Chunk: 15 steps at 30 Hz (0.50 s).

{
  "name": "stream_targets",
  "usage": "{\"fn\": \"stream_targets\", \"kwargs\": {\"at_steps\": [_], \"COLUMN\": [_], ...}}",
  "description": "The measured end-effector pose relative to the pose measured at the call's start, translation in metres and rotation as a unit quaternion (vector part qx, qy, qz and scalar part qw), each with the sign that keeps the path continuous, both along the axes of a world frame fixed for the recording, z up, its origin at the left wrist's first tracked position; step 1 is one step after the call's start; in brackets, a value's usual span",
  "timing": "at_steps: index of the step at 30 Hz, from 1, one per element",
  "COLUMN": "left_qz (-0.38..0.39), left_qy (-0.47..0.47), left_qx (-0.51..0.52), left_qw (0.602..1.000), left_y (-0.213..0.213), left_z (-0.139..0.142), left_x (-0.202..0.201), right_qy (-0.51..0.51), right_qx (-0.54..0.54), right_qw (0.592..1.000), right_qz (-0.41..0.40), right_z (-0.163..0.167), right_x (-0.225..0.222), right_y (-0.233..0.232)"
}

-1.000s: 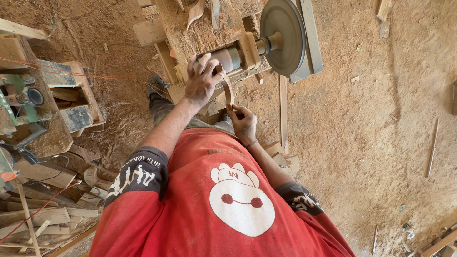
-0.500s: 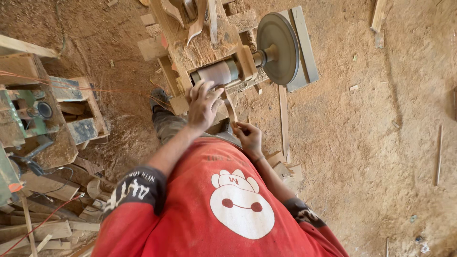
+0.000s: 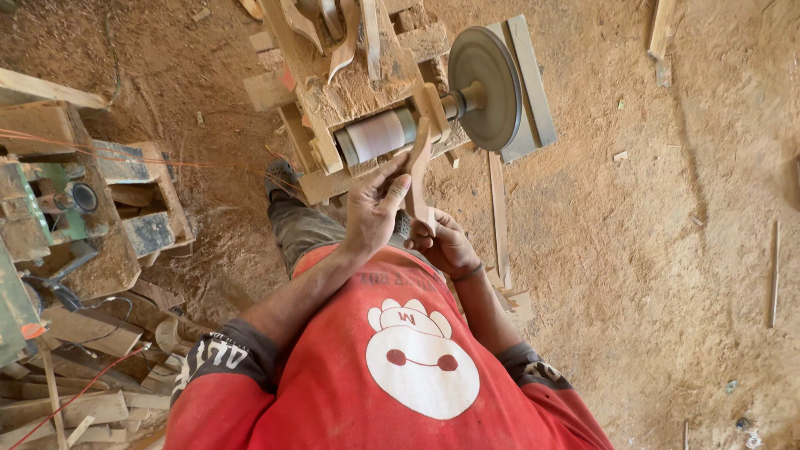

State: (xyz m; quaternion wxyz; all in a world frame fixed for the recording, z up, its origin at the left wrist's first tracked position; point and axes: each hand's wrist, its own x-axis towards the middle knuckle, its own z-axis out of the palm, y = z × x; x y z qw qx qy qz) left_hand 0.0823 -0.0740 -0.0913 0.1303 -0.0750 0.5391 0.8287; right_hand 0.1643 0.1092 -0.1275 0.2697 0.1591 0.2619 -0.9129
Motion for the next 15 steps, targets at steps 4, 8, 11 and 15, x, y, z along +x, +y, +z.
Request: {"fn": "stream_targets", "kwargs": {"at_steps": [4,8,11,15], "left_qz": [-0.001,-0.019,-0.047,-0.068], "left_qy": [0.033,0.042,0.045,0.054], "left_qx": [0.007,-0.014,-0.047,-0.005], "left_qw": [0.999,0.999,0.997,0.996], "left_y": [-0.002,-0.008,-0.016,-0.024], "left_z": [0.015,0.025,0.031,0.038], "left_x": [0.003,0.004,0.004,0.004], "right_qy": [0.003,-0.006,-0.003,-0.036], "right_qx": [-0.026,-0.057,-0.050,-0.019], "right_qw": [1.000,0.998,0.999,0.999], "right_qz": [-0.002,-0.001,0.005,-0.001], "right_z": [0.007,0.011,0.016,0.021], "right_x": [-0.003,-0.007,-0.008,-0.010], "right_y": [-0.004,-0.007,-0.011,-0.019]}}
